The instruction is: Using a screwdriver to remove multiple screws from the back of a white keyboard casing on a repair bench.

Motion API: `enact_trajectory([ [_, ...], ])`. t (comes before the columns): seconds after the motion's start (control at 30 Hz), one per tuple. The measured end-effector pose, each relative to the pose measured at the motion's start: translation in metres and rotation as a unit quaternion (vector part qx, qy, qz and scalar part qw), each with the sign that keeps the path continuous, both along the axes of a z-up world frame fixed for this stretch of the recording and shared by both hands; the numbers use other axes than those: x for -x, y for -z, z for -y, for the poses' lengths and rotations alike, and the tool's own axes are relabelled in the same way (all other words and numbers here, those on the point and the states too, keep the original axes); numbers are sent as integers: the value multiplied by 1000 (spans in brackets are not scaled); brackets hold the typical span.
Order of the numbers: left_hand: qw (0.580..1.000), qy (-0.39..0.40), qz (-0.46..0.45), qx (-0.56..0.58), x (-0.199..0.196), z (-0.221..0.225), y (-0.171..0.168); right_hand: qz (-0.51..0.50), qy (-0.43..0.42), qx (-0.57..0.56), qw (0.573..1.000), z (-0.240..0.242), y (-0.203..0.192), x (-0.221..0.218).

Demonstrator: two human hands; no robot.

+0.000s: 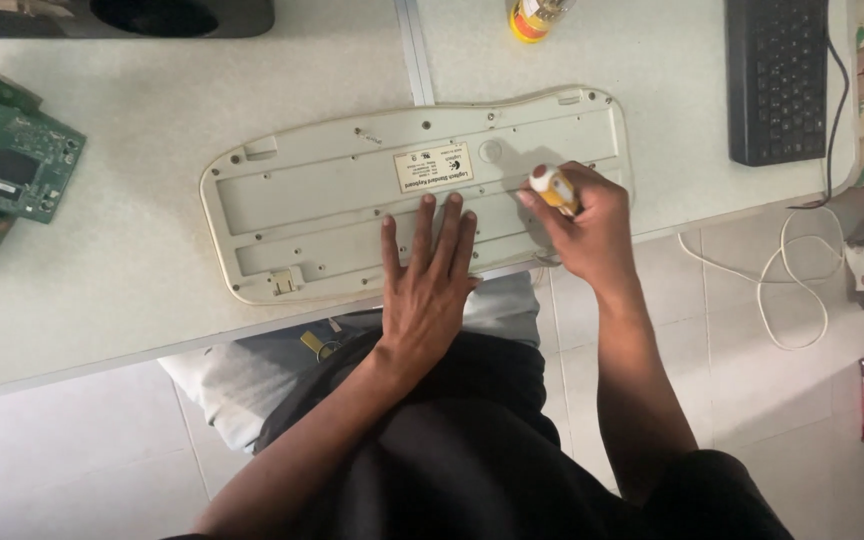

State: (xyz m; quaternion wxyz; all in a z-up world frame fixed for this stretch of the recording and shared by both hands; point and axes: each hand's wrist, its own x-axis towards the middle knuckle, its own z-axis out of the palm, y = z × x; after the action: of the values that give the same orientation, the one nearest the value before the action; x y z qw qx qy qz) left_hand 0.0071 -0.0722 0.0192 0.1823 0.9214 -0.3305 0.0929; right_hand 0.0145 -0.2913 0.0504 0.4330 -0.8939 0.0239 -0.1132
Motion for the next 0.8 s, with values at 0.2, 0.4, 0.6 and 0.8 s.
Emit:
enact_trajectory([
  [0.2, 999, -7, 47, -3, -4, -1, 7, -20, -79, 10, 997, -31, -12, -23],
  [0.4, 997, -9, 67, -42, -4, 0, 12, -40, -106, 105, 988, -21, -6, -29],
  [0.6, 998, -8, 67, -21, -2, -2, 13, -57, -128, 193, 971, -17, -4, -33],
  [0.8, 998, -8, 65, -22, -2, -3, 11, -92, -141, 309, 936, -29, -20, -37],
])
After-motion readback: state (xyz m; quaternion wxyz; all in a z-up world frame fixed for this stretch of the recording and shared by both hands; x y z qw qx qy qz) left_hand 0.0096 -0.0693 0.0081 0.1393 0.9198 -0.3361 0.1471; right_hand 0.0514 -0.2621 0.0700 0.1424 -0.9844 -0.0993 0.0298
